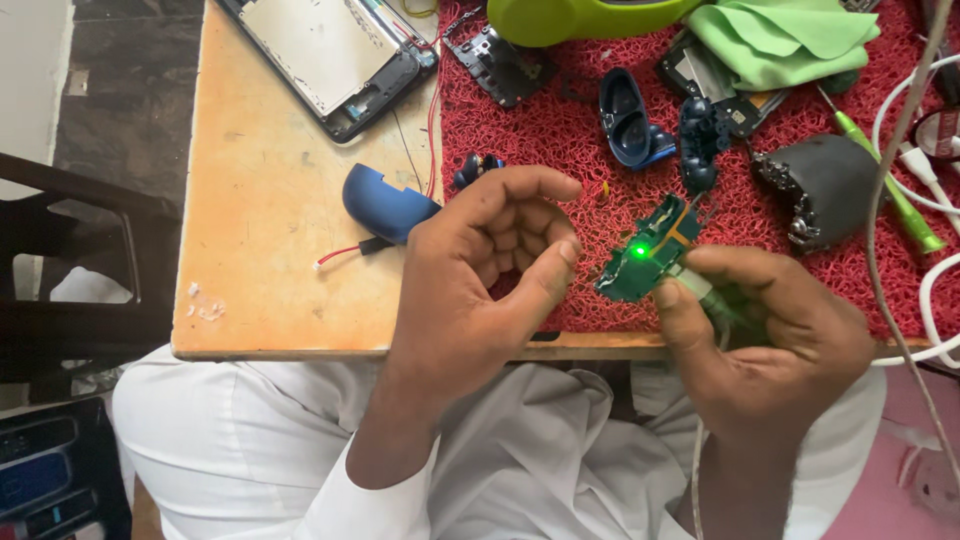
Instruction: The person is repairing a small electronic device, possibly a wireless earbud, by connecting wires and manipulating its internal components. They use a green tool to assist in the process.
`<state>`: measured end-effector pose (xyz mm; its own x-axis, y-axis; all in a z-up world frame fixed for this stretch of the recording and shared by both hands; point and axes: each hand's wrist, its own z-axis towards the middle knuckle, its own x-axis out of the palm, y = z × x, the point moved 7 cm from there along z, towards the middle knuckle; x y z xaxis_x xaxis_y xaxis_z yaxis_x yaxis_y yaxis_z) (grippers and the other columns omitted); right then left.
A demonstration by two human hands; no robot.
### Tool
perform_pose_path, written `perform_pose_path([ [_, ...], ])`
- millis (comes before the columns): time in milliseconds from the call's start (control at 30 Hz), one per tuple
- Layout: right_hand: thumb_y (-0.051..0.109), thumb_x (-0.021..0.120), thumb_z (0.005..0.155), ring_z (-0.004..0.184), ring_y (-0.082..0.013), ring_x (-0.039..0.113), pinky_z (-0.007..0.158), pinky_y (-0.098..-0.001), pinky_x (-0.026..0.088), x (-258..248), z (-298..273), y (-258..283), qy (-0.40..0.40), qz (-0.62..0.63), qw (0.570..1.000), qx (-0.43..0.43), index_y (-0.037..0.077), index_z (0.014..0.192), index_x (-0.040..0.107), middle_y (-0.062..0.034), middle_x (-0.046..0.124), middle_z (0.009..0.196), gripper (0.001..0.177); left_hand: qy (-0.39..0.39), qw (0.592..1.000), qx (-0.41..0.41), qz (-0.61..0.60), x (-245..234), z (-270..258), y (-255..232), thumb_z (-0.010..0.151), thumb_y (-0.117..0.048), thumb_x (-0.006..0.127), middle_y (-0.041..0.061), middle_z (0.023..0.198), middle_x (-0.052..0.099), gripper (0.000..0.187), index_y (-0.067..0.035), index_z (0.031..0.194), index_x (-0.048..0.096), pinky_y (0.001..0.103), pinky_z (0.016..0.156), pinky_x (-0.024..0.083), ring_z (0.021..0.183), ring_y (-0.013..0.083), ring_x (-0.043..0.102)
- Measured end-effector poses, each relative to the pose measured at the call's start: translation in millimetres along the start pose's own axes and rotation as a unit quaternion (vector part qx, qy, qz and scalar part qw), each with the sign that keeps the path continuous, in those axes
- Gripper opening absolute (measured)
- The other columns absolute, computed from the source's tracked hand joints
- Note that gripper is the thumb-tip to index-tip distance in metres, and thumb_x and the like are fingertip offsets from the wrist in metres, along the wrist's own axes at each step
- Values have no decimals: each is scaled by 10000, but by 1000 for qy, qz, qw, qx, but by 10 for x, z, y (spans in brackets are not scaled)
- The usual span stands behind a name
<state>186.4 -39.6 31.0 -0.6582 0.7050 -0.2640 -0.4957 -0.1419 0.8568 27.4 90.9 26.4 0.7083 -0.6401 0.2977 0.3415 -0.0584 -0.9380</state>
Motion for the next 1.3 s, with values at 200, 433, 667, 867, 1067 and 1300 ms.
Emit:
perform_pose_path([
  [200,-35,789,908,798,-54,675,726,-150,543,4,24,12,-16,12,1000,13,-49,1127,685,-69,726,964,242,0,1000,4,-12,-14,0,3,1016,71,624,33,1048,640,323,33,1335,580,217,857,561,945,58,620],
  [433,-29,777,931,839,-68,695,775,-163,568,-11,3,2,-28,48,998,33,-48,1158,677,-77,731,1027,249,-8,999,10,-50,-68,-7,32,1038,88,593,47,1078,641,335,31,1367,570,235,890,561,966,78,623],
  [667,-21,790,930,824,-70,683,756,-160,553,-8,-2,-19,-20,45,999,15,-51,1156,689,-76,724,1005,250,-25,997,23,-66,-119,1,-86,1054,-2,614,72,1083,659,371,6,1421,556,246,867,553,937,94,634],
  [867,-8,813,907,715,-57,607,633,-149,448,2,15,45,19,-13,999,-43,-47,1114,711,-79,695,898,234,125,944,189,241,227,-138,-467,931,-175,811,149,1514,470,728,-45,1510,390,342,1160,482,1417,277,498],
  [1067,-26,806,791,613,-59,535,540,-209,366,90,83,145,78,-41,994,-64,-38,990,698,-78,688,820,226,192,924,202,263,276,-142,-337,985,-143,815,137,1612,443,751,-37,1566,352,367,1277,410,1511,308,444],
  [1300,-31,798,835,609,-54,547,535,-190,378,157,74,212,121,-40,988,-83,-23,1032,690,-67,664,815,225,190,924,192,270,232,-136,-274,922,-80,814,118,1519,554,706,-23,1511,430,353,1241,496,1452,297,569],
])
